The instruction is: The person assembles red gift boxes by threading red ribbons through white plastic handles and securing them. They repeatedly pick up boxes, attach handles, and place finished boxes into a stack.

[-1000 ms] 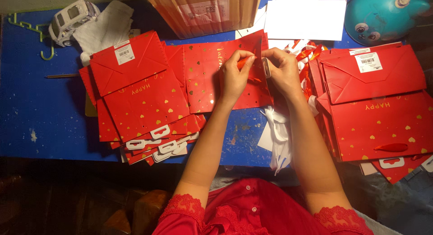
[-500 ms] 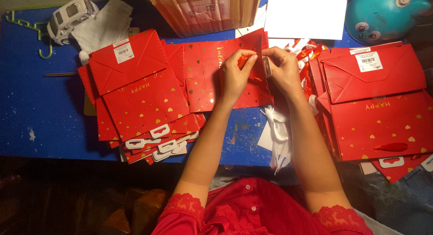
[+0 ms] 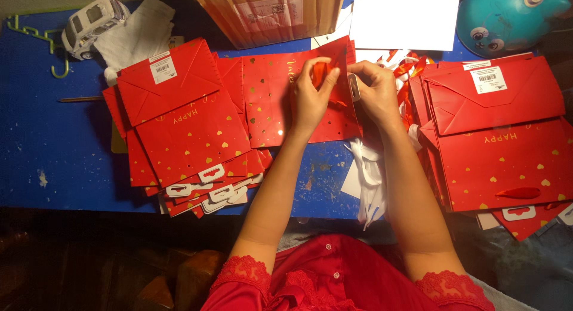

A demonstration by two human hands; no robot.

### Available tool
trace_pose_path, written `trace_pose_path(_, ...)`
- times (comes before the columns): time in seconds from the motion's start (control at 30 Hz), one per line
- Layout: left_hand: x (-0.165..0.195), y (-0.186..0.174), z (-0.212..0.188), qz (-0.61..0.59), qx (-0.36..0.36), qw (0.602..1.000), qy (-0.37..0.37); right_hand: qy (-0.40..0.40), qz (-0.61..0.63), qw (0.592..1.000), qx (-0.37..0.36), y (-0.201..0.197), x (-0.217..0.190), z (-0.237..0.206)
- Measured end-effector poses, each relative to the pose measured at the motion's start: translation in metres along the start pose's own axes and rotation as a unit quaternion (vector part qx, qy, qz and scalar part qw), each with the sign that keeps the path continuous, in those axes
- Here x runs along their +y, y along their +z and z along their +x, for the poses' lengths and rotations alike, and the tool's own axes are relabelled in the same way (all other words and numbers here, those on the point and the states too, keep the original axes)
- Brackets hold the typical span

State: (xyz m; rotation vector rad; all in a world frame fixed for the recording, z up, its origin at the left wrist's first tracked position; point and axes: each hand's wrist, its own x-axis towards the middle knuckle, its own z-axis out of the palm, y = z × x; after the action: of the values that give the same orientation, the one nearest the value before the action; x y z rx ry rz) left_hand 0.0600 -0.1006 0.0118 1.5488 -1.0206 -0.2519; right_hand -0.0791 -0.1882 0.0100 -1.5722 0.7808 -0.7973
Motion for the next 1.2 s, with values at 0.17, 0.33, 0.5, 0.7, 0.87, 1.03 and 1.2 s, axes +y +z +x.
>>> trace_pose_path(0.17, 0.000, 0.000, 0.000, -0.046, -0.037, 0.997, -0.041, 0.000, -0.002, 1.000, -0.007, 0.000, -0.001, 0.000)
trace_pose_path(0.33, -0.004, 0.005, 0.005, -0.136, -0.031, 0.982, -0.128, 0.014, -0.004, 1.000, 0.001, 0.001, -0.002, 0.000)
trace_pose_path(0.5, 0.000, 0.003, 0.001, -0.062, -0.003, 0.998, 0.029, -0.005, 0.001, 1.000, -0.013, 0.000, 0.000, 0.001)
trace_pose_path(0.7, -0.013, 0.008, -0.002, -0.054, -0.047, 0.995, -0.065, -0.012, -0.005, 1.000, -0.017, -0.001, 0.001, 0.003)
trace_pose_path(0.87, -0.024, 0.014, 0.000, -0.131, -0.037, 0.990, -0.034, 0.016, 0.001, 1.000, -0.006, -0.001, 0.001, 0.005)
trace_pose_path(1.03, -0.016, 0.013, 0.001, -0.072, -0.019, 0.997, -0.025, 0.012, -0.013, 1.000, -0.026, -0.002, 0.003, 0.004)
trace_pose_path(1.2, -0.004, 0.006, 0.002, -0.016, -0.041, 0.997, -0.058, 0.007, -0.018, 1.000, -0.021, -0.002, 0.004, 0.006)
